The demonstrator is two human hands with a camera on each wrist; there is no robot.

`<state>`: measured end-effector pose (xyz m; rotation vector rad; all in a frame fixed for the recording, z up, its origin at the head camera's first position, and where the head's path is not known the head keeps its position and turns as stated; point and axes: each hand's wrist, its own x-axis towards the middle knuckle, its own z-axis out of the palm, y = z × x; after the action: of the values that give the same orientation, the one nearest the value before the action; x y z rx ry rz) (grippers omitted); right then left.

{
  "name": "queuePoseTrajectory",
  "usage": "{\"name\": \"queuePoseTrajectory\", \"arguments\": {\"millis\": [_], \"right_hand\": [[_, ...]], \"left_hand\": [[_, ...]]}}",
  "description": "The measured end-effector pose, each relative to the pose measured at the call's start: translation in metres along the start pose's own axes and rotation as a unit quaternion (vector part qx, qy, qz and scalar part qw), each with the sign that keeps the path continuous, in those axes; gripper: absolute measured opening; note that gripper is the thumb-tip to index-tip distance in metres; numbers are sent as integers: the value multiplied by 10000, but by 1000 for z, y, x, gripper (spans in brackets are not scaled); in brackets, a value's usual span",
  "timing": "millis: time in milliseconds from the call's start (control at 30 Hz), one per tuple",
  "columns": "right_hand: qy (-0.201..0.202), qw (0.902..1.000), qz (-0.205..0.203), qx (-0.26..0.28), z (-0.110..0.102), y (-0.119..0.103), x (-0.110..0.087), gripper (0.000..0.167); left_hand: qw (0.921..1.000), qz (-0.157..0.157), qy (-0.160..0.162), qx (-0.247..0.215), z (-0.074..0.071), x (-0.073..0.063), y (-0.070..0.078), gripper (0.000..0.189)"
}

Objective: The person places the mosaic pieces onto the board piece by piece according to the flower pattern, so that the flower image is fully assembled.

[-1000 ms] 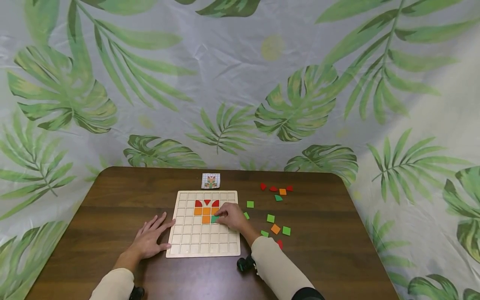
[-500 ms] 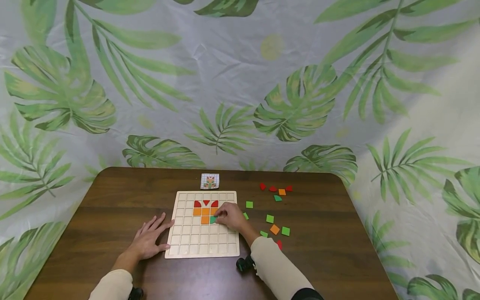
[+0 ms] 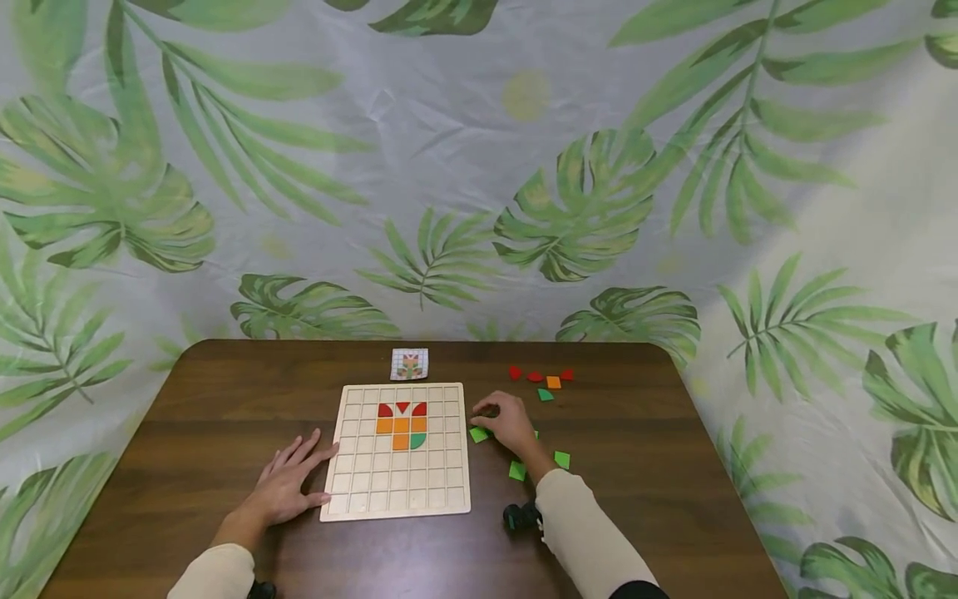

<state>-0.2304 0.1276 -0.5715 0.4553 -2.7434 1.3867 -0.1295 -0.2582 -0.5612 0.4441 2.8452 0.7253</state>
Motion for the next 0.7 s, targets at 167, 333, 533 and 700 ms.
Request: {"name": "queuePoseTrajectory", "arguments": {"millis": [167,333,533,700], "right_hand": [[616,9972,416,54,-25,20,-1,12],[1117,9892,943,-73,-47,38,-2,13],[1498,9788,1395,106,-65,52,-3,18],[1692,9716,1637,226,-72,61,-7,26]], "left_hand": [[9999,29,68,-79,1,0,-1,74],[9996,128,252,-84,4,-1,-4,74],[9998,80,137,84,3,-2,-5,74],[9999,19,-21,137,1,0,-1,73]]}}
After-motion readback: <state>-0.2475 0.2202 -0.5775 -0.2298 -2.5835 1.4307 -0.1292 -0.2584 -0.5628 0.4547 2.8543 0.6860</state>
